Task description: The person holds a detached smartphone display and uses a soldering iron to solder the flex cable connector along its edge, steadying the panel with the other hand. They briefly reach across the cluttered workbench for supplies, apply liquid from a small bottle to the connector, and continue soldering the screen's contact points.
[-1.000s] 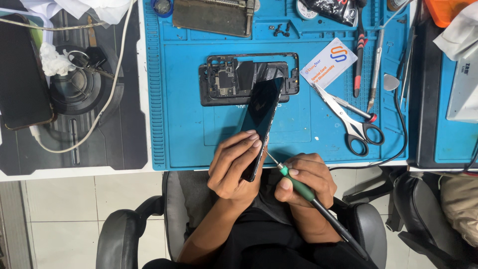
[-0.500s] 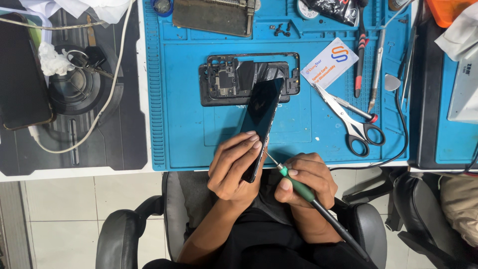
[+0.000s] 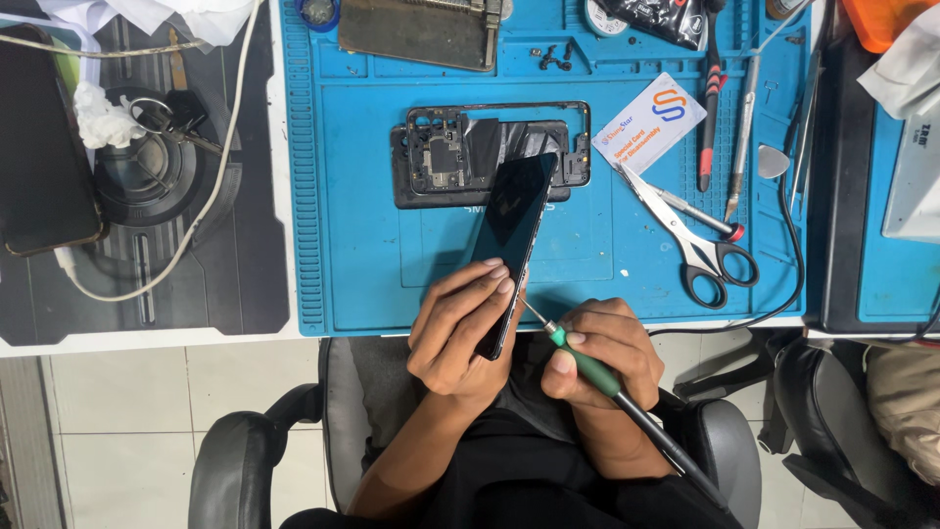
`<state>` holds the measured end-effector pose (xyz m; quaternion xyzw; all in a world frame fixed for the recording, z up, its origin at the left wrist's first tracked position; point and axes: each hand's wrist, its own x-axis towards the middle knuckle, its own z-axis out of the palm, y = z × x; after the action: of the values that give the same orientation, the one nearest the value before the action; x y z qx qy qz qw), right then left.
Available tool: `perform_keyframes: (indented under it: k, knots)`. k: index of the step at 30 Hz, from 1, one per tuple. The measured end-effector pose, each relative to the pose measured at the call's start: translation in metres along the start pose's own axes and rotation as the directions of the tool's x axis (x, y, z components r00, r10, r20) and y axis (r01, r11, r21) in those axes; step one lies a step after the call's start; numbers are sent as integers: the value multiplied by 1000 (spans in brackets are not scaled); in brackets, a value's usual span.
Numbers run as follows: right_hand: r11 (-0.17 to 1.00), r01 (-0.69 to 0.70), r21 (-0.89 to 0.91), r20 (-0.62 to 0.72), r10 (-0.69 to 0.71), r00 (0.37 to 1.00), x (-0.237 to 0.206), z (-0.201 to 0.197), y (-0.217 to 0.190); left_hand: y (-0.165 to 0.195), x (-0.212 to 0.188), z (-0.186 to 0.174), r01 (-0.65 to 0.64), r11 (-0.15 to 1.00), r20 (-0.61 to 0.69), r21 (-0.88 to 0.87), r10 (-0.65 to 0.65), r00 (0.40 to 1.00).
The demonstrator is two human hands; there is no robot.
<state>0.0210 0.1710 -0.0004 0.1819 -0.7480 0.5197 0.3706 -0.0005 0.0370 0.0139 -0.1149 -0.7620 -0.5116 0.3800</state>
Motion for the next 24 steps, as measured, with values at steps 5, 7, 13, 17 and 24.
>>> perform_keyframes:
  k: [5,7,13,17,24]
  knots:
    - [1000,-7,1,0,7,1000,-1,1,0,-1,-1,1,1,1000,-8,-3,-1,1000]
    - [1000,0,-2,-1,0,1000,-2,2,0,-1,-1,-1,4,1000,2,-5,-4,1000]
    - [1000,2,-4,2,-2,1000,-2,2,1,-2,-1,-2,3,1000,13,-4,-3,1000]
    - [1000,3,0,8,-3,1000,-2,2,1,-2,-1,-1,6,1000,6,-7,-6,1000]
    - [1000,5,8,14,-5,1000,-1,2,2,-2,-2,0,8,1000,-8,0,-8,1000]
